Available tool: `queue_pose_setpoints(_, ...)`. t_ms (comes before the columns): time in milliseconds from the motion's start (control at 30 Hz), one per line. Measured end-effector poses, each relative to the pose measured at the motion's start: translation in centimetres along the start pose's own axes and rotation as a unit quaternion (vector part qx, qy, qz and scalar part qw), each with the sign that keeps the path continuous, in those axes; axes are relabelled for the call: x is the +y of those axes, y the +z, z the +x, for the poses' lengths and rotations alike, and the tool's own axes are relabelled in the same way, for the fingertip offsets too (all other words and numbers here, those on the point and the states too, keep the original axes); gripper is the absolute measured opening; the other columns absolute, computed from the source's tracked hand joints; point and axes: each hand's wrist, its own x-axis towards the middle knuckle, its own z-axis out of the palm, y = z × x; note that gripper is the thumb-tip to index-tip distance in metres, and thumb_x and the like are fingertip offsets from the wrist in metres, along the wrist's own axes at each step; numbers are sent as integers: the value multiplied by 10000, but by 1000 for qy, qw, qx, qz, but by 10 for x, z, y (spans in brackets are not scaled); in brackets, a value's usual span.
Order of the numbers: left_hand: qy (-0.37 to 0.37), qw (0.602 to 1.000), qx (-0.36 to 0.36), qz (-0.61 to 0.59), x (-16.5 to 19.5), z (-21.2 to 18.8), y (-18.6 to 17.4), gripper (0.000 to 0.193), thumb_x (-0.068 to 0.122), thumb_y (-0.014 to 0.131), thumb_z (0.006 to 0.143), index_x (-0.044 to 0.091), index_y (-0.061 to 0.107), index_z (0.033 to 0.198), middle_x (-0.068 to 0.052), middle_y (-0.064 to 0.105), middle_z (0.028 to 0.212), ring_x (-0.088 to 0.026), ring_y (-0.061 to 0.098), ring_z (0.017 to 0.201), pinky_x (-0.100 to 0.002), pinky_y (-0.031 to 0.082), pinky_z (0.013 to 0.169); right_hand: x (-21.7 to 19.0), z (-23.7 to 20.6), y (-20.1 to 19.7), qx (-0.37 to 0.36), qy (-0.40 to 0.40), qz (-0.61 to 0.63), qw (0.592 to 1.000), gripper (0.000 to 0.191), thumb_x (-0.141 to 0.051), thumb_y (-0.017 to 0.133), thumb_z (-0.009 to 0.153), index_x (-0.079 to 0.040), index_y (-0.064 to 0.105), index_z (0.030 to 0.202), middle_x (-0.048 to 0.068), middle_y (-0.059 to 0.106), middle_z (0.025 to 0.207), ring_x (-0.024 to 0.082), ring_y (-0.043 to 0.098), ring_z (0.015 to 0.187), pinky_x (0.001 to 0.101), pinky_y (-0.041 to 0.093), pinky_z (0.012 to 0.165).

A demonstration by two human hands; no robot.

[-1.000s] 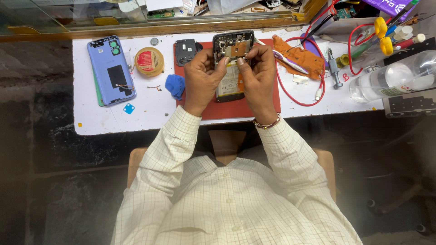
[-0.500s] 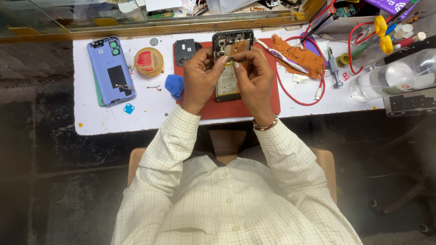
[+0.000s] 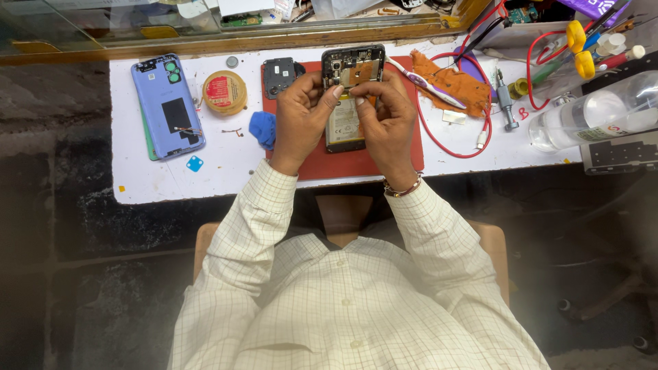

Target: The person repairs a smartphone at a workbench. They use a screwdriver on the phone's internal board, lift the motherboard out of the frame, reseat it, press the battery and connectors into place, and repeatedly press along the board and battery area while working over a red mat.

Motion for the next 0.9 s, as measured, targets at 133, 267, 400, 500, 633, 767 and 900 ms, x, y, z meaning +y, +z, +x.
queue_pose_setpoints(133,-9,1000,-9,-16,1,0,0,202,61,656,1028,-55,648,1194,-107,750,1073,-88,706,969,-238,602,863,2,-2,-1,3,-12,-14,1000,121,80,639,994,2,697,1065,37,586,1212,6,498,733,183,375,581)
queue_pose_setpoints(267,-21,1000,9,6,5,-1,3,181,27,661,1002,-58,655,1162,-103,751,1040,-97,712,934,-242,612,837,6,-4,-1,13,7,-18,1000,110,72,637,978,4,697,1040,36,592,1164,6,479,721,177,366,586)
queue_pose_setpoints(400,-29,998,43,24,9,-3,10,158,20,659,977,-43,661,1122,-92,747,1011,-106,711,883,-251,610,798,14,-3,0,11,11,53,998,101,72,649,1036,11,643,1117,12,563,1126,50,550,915,210,464,778)
queue_pose_setpoints(500,-50,996,59,-53,10,-3,14,156,14,646,969,-31,653,1118,-91,737,1031,-108,702,897,-257,598,816,19,-1,2,27,47,97,994,164,79,664,1019,-1,596,1145,18,585,1089,62,545,919,217,474,818)
queue_pose_setpoints(633,-64,992,63,-91,11,-4,15,160,12,635,970,-27,646,1124,-95,733,1043,-109,703,914,-261,602,833,19,-1,4,31,61,152,986,233,91,663,999,-35,545,1156,24,574,1106,72,577,997,230,506,907)
queue_pose_setpoints(767,-57,995,73,-44,12,-6,15,167,6,649,964,-33,658,1125,-95,736,1033,-104,698,891,-253,594,810,18,-2,5,36,53,154,986,250,103,671,991,-50,532,1130,25,562,1104,77,569,1017,237,498,928)
queue_pose_setpoints(900,-48,996,68,-33,12,-7,16,156,2,650,967,-33,659,1119,-88,744,1017,-100,705,882,-251,597,808,15,-4,8,48,54,157,985,239,93,674,996,-59,528,1108,17,550,1082,74,557,992,236,496,903)
